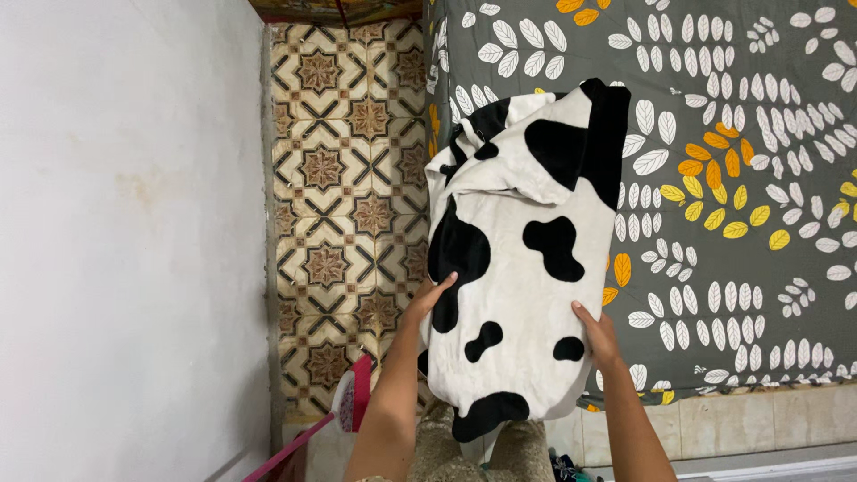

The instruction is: The person folds a yellow and blue Minion-themed blanket on a bed, then folds a black and white cow-print blanket. The person uses a rainbow-colored duster to wipe the bedsheet at the end.

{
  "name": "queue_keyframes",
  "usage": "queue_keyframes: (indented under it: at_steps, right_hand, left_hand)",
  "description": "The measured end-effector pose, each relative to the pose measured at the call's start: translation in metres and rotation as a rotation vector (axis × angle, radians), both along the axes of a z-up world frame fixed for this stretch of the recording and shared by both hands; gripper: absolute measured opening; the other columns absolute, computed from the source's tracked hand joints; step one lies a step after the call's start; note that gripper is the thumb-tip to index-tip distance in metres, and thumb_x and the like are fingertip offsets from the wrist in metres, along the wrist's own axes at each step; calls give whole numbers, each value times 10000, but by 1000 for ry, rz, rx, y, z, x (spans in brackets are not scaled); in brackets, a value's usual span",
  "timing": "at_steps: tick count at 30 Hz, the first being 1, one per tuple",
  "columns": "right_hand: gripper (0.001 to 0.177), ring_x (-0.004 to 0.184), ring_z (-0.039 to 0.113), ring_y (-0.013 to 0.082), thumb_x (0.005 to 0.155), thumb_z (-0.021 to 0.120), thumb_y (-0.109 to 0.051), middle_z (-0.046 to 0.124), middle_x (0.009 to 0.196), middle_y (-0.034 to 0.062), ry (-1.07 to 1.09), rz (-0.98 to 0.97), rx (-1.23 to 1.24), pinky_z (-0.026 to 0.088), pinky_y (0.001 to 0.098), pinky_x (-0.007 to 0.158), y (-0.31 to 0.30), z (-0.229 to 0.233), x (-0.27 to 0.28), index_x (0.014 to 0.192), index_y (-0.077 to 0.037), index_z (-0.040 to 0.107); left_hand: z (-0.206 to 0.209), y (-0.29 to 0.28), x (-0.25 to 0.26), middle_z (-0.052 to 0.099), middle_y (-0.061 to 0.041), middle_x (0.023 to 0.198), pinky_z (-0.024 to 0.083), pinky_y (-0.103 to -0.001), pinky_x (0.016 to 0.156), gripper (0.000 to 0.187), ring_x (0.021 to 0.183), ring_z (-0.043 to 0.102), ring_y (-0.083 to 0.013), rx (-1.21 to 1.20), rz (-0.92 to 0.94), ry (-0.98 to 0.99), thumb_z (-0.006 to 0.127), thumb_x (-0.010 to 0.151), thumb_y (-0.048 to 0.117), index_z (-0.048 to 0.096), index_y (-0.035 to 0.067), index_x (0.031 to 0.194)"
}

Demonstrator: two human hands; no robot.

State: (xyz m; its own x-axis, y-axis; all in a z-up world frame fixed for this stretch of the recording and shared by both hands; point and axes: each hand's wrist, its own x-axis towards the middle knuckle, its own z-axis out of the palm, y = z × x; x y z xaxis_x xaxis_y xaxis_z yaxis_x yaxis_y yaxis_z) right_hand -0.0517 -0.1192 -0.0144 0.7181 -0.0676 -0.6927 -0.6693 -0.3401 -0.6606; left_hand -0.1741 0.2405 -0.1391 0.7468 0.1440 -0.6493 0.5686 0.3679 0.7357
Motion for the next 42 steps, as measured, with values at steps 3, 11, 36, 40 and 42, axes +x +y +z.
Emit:
queue_keyframes:
  at_steps: [3,11,36,40,42]
  right_hand:
    - [687,1093,656,274,858,767,-366,688,1245,175,31,-9,92,516,395,935,-5,-1,9,1362,62,581]
    - [804,1184,637,325,811,765,-351,644,1312,234,94,-15,78,507,418,1006,2,19,2,1445,48,473]
    - [710,1134,694,308,869,680,-443,691,1288,211,349,-61,363,564,447,958,-29,111,-69,1390,20,552]
    - [608,1126,666,314,950,671,-362,673,1283,221,334,-77,548,538,461,974,-46,113,-80,1372,65,573]
    - [590,1129,655,319,972,652,-372,661,1290,210,328,-181,704,530,466,976,-46,114,-94,1374,51,566]
  left_hand:
    - [11,9,0,560,-189,1492,414,-379,1117,932,1361,524,-297,76,-57,66,770,780,562,467,47,1496]
    - [58,10,-19,563,-207,1327,453,-423,1042,646,1222,571,-357,459,62,-98,842,794,352,673,-44,1276]
    - [122,10,-62,558,-187,1490,377,-452,1197,972,1413,504,-335,-476,-390,332,881,617,390,528,2,1435]
    - [125,-12,-58,495,-165,1552,261,-449,1225,973,1469,402,-308,-373,-389,190,879,670,369,484,12,1485]
    - [123,-35,-58,452,-139,1585,174,-491,1209,948,1493,314,-283,-290,-371,179,848,712,380,501,9,1513]
